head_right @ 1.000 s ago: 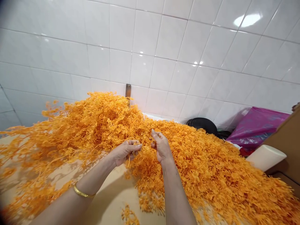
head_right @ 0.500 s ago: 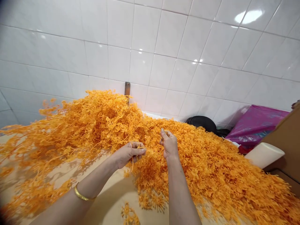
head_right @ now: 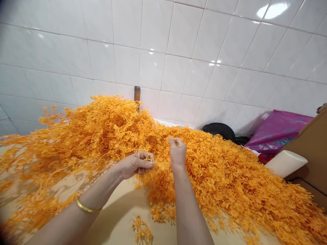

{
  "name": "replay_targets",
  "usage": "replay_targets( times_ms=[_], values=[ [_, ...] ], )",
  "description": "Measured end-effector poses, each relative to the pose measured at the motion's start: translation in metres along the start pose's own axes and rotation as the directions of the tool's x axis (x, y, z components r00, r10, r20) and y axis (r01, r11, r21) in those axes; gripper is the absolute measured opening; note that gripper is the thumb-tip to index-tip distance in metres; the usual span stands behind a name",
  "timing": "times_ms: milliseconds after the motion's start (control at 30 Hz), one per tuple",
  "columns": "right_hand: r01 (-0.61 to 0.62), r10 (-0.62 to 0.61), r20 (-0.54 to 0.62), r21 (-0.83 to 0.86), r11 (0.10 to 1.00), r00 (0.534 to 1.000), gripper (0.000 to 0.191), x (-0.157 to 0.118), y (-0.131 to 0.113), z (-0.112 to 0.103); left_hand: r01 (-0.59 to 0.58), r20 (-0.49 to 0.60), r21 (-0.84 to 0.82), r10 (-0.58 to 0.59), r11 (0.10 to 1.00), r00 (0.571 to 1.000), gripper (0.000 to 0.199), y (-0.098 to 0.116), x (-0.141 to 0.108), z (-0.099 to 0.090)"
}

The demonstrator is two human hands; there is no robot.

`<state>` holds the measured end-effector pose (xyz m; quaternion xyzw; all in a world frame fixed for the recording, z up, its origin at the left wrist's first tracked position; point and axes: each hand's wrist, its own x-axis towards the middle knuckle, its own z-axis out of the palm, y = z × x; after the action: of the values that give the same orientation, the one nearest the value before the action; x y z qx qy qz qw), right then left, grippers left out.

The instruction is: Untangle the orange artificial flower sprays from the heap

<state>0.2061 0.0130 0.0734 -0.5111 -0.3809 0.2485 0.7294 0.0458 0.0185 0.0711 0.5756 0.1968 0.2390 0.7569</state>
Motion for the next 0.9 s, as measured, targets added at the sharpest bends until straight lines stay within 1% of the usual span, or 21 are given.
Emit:
replay_targets(
  times_ms=[33, 67, 100, 200, 267, 300, 367, 433, 533, 633, 700, 767, 833, 867, 900],
  values=[
    [-0.008, 0.010, -0.072, 0.025, 1.000, 0.997, 0.037, 0.004, -0.002, -0.004, 0.000, 0.043, 0.004, 0.000, 1.000, 0.999, 0.024, 0.003, -0.002, 0.002],
    [-0.017, 0.022, -0.108, 0.045, 0.999, 0.994, 0.037, 0.008, -0.005, -0.008, -0.007, 0.050, -0.011, 0.008, 1.000, 0.999, 0.024, 0.005, -0.003, 0.004],
    [-0.027, 0.035, -0.121, 0.063, 0.998, 0.992, 0.037, 0.009, -0.008, -0.010, -0.023, 0.018, -0.049, 0.024, 0.999, 1.000, 0.025, 0.006, -0.003, 0.004],
    [-0.068, 0.082, -0.109, 0.124, 0.990, 0.991, 0.030, 0.007, -0.018, -0.009, -0.104, -0.167, -0.192, 0.072, 0.976, 0.983, 0.028, 0.006, 0.002, -0.001],
    [-0.105, 0.114, -0.061, 0.135, 0.985, 0.992, 0.024, 0.001, -0.022, -0.003, -0.136, -0.251, -0.257, 0.070, 0.957, 0.965, 0.027, 0.003, 0.006, -0.008],
    [-0.122, 0.127, -0.032, 0.125, 0.985, 0.991, 0.025, -0.001, -0.022, 0.000, -0.143, -0.278, -0.278, 0.063, 0.950, 0.958, 0.026, 0.002, 0.008, -0.011],
    [-0.162, 0.160, 0.024, 0.088, 0.983, 0.987, 0.030, -0.003, -0.021, 0.003, -0.138, -0.318, -0.294, 0.039, 0.946, 0.947, 0.025, 0.000, 0.010, -0.015],
    [-0.191, 0.186, 0.095, 0.043, 0.981, 0.978, 0.028, -0.003, -0.019, 0.002, -0.128, -0.345, -0.291, 0.021, 0.948, 0.938, 0.025, -0.003, 0.013, -0.017],
    [-0.183, 0.184, 0.205, -0.019, 0.983, 0.961, 0.021, -0.002, -0.016, 0.001, -0.151, -0.393, -0.273, 0.033, 0.950, 0.919, 0.026, -0.006, 0.016, -0.018],
    [-0.138, 0.162, 0.294, -0.101, 0.985, 0.942, 0.025, -0.005, -0.016, 0.004, -0.191, -0.439, -0.232, 0.073, 0.954, 0.896, 0.028, -0.007, 0.017, -0.020],
    [-0.120, 0.172, 0.343, -0.168, 0.978, 0.923, 0.031, -0.009, -0.016, 0.008, -0.199, -0.447, -0.203, 0.090, 0.959, 0.890, 0.030, -0.007, 0.017, -0.021],
    [-0.092, 0.177, 0.401, -0.224, 0.970, 0.899, 0.033, -0.014, -0.015, 0.013, -0.200, -0.435, -0.173, 0.107, 0.964, 0.894, 0.031, -0.007, 0.016, -0.020],
    [-0.042, 0.154, 0.473, -0.240, 0.970, 0.868, 0.033, -0.018, -0.013, 0.018, -0.207, -0.390, -0.126, 0.144, 0.970, 0.910, 0.031, -0.008, 0.015, -0.019],
    [-0.017, 0.130, 0.498, -0.226, 0.974, 0.857, 0.033, -0.020, -0.012, 0.021, -0.210, -0.358, -0.096, 0.163, 0.973, 0.919, 0.030, -0.009, 0.015, -0.018],
    [0.005, 0.100, 0.505, -0.203, 0.979, 0.857, 0.034, -0.022, -0.009, 0.023, -0.209, -0.320, -0.062, 0.179, 0.976, 0.930, 0.029, -0.010, 0.015, -0.017]
  ],
)
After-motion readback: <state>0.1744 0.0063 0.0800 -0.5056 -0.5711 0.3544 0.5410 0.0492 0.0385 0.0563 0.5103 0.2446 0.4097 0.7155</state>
